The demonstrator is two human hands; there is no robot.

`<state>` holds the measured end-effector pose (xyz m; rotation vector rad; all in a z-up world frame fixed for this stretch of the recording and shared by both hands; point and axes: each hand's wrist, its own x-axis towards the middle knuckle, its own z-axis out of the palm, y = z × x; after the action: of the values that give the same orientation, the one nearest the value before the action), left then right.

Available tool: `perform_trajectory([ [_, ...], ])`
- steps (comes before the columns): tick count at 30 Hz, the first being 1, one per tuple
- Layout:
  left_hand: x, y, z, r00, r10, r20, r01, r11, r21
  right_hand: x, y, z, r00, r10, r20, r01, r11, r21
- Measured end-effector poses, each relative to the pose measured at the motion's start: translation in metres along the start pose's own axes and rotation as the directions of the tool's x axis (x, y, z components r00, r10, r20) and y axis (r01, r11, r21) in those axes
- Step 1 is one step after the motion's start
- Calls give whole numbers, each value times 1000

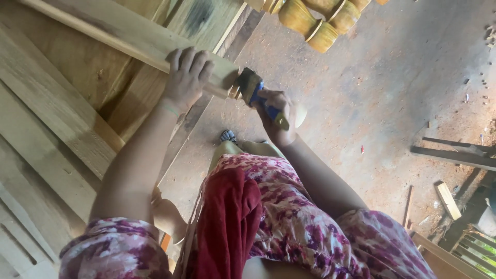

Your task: Painting or varnishing wooden furniture legs with a paintbrush.

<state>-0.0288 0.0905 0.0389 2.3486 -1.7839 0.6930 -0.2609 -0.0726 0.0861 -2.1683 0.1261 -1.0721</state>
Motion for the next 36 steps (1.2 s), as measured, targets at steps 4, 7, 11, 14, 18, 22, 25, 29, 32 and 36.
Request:
perform_trajectory([
  [4,33,-20,10,917,111,383,-120,993,-1,-17,0,2,992,-127,26,128,990,-55],
  [7,66,-28,12,833,147,534,-119,989,-86,-35,12,11,975,-215,52,218,974,-65],
  [11,88,-35,34,763,188,618,-143,982,-122,-47,12,12,952,-245,182,267,957,-111],
  [14,103,-38,50,692,226,686,-119,972,-201,-31,1,-2,933,-262,249,288,955,-76],
  [18,111,-36,63,628,240,740,-52,962,-268,-14,27,-6,978,-203,54,204,979,-21],
  [22,109,-37,58,611,240,754,-31,960,-280,19,26,-8,968,229,-105,-231,973,-4],
  [25,116,-37,53,614,228,756,12,955,-297,17,25,-3,965,246,-90,-252,965,-67],
  [29,120,-38,65,650,184,737,107,938,-328,-15,18,13,978,-188,89,203,956,-214],
  [32,113,-40,86,716,137,684,102,950,-297,-34,17,7,995,-78,66,75,996,51],
  [36,117,-34,73,716,55,696,167,954,-248,-18,59,-3,959,273,79,-245,935,-257],
])
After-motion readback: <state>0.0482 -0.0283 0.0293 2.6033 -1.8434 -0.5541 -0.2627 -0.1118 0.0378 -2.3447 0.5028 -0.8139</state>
